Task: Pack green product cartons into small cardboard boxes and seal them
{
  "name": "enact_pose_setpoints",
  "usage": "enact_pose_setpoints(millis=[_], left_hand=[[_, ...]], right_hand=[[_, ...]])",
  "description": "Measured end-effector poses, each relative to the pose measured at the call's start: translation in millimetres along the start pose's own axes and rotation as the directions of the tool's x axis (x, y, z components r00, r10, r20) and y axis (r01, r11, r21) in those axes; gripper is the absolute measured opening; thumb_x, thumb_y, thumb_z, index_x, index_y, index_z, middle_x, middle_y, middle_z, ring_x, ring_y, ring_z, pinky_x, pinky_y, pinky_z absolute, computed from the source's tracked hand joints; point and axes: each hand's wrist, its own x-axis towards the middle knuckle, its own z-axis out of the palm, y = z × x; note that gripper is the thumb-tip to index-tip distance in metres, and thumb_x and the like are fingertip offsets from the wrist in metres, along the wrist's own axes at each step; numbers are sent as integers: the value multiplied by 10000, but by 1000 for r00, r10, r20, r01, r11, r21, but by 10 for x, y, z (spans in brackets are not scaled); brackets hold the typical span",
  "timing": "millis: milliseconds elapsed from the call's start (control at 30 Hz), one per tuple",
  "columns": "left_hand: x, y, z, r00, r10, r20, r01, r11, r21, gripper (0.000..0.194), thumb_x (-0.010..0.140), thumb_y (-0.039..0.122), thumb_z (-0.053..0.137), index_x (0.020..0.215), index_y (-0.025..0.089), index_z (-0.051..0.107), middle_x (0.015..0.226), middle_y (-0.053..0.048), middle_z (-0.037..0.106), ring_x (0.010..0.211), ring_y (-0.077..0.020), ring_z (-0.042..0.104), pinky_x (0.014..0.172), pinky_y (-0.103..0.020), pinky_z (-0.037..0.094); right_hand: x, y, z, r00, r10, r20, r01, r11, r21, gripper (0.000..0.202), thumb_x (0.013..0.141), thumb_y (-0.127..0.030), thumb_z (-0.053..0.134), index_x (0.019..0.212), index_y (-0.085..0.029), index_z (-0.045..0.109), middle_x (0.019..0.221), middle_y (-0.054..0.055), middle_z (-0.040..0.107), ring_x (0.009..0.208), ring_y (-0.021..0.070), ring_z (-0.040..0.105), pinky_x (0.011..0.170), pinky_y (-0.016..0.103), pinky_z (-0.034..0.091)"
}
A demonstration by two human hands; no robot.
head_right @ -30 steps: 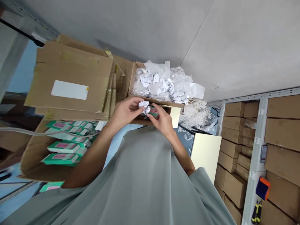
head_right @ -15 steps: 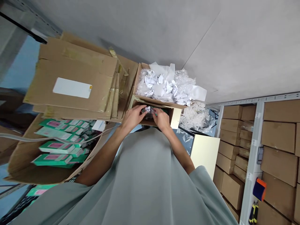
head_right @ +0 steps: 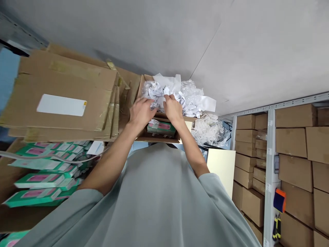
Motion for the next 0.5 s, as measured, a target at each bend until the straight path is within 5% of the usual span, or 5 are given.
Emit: enact_pose_setpoints(millis=[133, 233, 367, 500], left_hand=[[349, 88, 86, 991, -50, 126, 32, 990, 140, 455, 976, 219, 750, 1421, 148, 818, 1401, -234, 815, 1441, -461, 685, 1200, -567, 570], [407, 85, 30, 988, -93, 122, 75, 987, 144, 416, 969, 218, 750, 1372, 176, 844, 1337, -205, 850, 1333, -431, 758, 1146, -526, 592], [175, 56, -221, 996, -85, -21, 81, 986, -147, 415, 986, 355, 810, 1374, 210, 835, 1286, -138, 872, 1199, -368, 809, 1086, -470, 624], [-307, 49, -360, 996, 38, 84, 15, 832, -555, 555, 990, 579, 825, 1391, 195, 806, 1248, -109, 866, 1099, -290, 826, 1012, -399, 675]], right_hand=[[-45, -105, -128, 991, 95, 93, -89, 994, -66, 463, 1177, -201, 547, 1631, -170, 627, 1509, 193, 695, 1301, 351, 791, 1147, 485, 634], [-203, -91, -197, 988, 110, 108, -105, 993, -48, 463, 1186, -222, 547, 1638, -180, 636, 1554, 193, 694, 1327, 349, 784, 1150, 464, 630], [-560, -19, -232, 998, 63, -12, -60, 986, 158, 411, 1198, -297, 595, 1587, -199, 686, 1538, 162, 731, 1175, 284, 817, 1122, 410, 637], [-1064, 27, -186, 994, -36, -100, 74, 911, 406, 542, 1145, -418, 735, 1659, -283, 632, 1511, 103, 756, 912, 192, 795, 995, 337, 670]])
